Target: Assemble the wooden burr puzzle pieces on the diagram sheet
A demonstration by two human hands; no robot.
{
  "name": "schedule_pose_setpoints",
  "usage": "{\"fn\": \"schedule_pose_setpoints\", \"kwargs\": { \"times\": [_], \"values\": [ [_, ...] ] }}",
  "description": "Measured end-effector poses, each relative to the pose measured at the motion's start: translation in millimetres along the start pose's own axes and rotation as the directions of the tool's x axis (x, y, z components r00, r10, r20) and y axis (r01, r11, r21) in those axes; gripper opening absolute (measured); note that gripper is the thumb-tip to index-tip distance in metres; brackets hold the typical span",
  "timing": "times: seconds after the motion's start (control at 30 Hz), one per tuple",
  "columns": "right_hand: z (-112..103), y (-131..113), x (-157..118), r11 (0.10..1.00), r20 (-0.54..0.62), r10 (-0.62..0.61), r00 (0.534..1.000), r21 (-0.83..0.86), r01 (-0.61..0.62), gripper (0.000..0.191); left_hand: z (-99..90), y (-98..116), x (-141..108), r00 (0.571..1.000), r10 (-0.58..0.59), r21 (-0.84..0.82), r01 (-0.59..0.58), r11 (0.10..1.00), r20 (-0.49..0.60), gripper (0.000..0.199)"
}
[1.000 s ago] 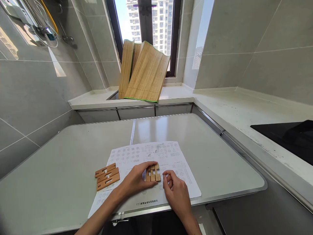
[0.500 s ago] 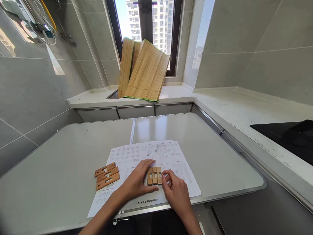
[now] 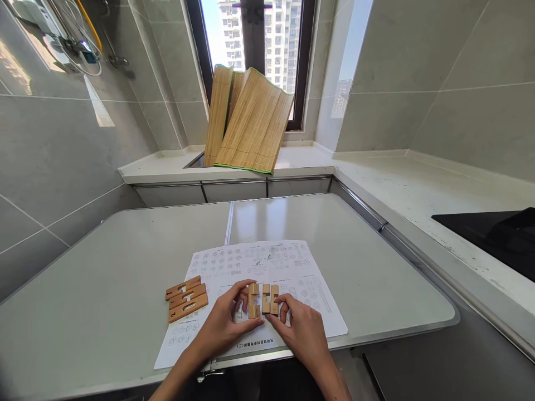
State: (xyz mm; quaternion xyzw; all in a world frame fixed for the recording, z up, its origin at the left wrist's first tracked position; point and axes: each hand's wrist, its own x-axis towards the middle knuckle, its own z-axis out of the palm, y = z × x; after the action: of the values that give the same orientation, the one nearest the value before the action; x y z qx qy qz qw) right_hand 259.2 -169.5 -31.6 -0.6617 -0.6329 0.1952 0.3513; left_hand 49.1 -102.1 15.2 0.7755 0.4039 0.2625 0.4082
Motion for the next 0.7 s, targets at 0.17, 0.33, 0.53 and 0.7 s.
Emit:
{"fn": "schedule_pose_setpoints", "kwargs": {
  "times": [0.17, 0.33, 0.53, 0.7],
  "values": [
    [-3, -3, -1, 0.997, -0.041, 0.005, 0.999, 0.075, -0.001, 0.035, 4.6, 3, -11, 0.996, -0.073, -0.167, 0.064, 0.984, -0.046, 0.07],
    [-5, -4, -4, 0.987, -0.091, 0.035, 0.995, 0.157, -0.02, 0.036, 11.9, 0, -21, 0.991, -0.122, -0.301, 0.101, 0.948, -0.053, 0.071],
    [-12, -4, -5, 0.959, -0.065, 0.044, 0.997, 0.282, -0.024, 0.043, 14.9, -3, -22, 0.987, -0.147, -0.236, 0.129, 0.963, -0.061, 0.073],
    [-16, -10, -3, 0.894, 0.061, -0.054, 0.997, 0.448, 0.021, 0.041, 15.4, -1, -23, 0.99, -0.124, -0.228, 0.105, 0.968, -0.071, 0.07]
  ]
}}
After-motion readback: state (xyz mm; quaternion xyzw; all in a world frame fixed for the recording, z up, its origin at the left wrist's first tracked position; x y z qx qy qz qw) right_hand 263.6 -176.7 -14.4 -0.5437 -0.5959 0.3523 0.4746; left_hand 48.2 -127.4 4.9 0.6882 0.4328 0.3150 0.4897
